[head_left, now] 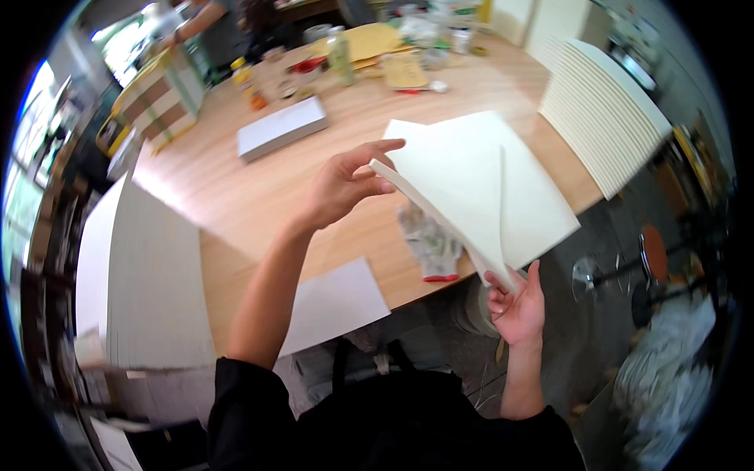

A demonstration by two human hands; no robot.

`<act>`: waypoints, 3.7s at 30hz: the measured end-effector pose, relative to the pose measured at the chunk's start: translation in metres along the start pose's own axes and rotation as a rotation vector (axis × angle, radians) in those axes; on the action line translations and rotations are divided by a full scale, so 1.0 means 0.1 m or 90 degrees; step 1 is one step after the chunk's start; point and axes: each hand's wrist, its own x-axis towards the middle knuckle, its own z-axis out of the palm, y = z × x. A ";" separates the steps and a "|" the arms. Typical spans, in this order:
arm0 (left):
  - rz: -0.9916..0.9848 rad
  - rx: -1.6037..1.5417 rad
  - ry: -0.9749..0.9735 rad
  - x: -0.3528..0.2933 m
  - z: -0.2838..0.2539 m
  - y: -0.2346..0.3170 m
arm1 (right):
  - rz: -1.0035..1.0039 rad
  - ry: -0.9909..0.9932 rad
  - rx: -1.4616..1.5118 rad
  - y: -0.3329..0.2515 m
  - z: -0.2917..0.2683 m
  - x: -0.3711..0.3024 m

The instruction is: The person folds white paper sheets in half, aligns them with a ruler, and stacks them into a growing pile. The person then uses a brush to apply glue to the folded spine of the stacked papers.

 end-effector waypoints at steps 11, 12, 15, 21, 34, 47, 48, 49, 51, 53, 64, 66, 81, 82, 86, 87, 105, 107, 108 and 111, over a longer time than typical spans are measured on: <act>-0.187 -0.331 0.399 -2.34 -0.94 -0.08 | 0.054 -0.287 -0.308 1.02 0.96 1.10; -0.245 -0.329 0.399 -2.49 -1.02 -0.25 | 0.078 -0.304 -0.336 1.05 0.96 1.21; -0.403 -0.150 0.418 -2.67 -1.06 -0.53 | 0.117 -0.281 -0.526 1.14 0.97 1.41; -0.435 0.103 0.426 -2.75 -1.13 -0.78 | 0.052 -0.235 -0.711 1.29 0.96 1.41; -0.462 0.358 0.491 -2.92 -1.11 -0.73 | 0.004 -0.158 -0.735 1.43 0.83 1.53; -0.320 0.570 0.511 -3.48 0.13 -0.51 | -0.111 -0.214 -1.026 1.28 1.01 1.35; -0.323 0.573 0.511 -3.48 0.12 -0.49 | -0.217 -0.247 -1.048 1.31 0.98 1.35; -0.317 0.574 0.507 -3.48 0.11 -0.49 | -0.322 -0.281 -1.066 1.35 0.93 1.35; -0.305 0.579 0.503 -3.49 0.12 -0.51 | -0.395 -0.294 -1.091 1.37 0.93 1.31; -0.305 0.589 0.501 -3.49 0.12 -0.51 | -0.408 -0.289 -1.095 1.39 0.94 1.30; -0.310 0.601 0.483 -3.49 0.12 -0.51 | -0.363 -0.277 -0.997 1.38 0.88 1.35; -0.317 0.595 0.485 -3.46 0.14 -0.48 | -0.335 -0.281 -0.980 1.36 0.89 1.34; -0.332 0.625 0.469 -3.46 0.16 -0.46 | -0.466 -0.315 -1.079 1.44 0.85 1.34; -0.332 0.629 0.468 -3.47 0.16 -0.45 | -0.461 -0.309 -1.096 1.44 0.85 1.33; -0.310 0.642 0.455 -3.49 0.12 -0.47 | -0.412 -0.279 -1.125 1.43 0.83 1.30; -0.298 0.637 0.464 -3.48 0.11 -0.48 | -0.362 -0.255 -1.127 1.39 0.85 1.28; -0.146 0.693 0.041 -2.48 0.16 -0.17 | -0.324 -0.369 -1.043 1.02 0.72 0.41; -0.144 0.698 0.065 -2.48 0.20 -0.07 | -0.358 -0.399 -1.078 1.16 0.82 0.37; -0.171 0.702 0.082 -2.53 0.18 -0.06 | -0.353 -0.410 -1.091 1.22 0.87 0.39; -0.225 0.647 0.138 -2.77 -0.02 -0.10 | -0.338 -0.468 -1.079 1.32 0.73 0.74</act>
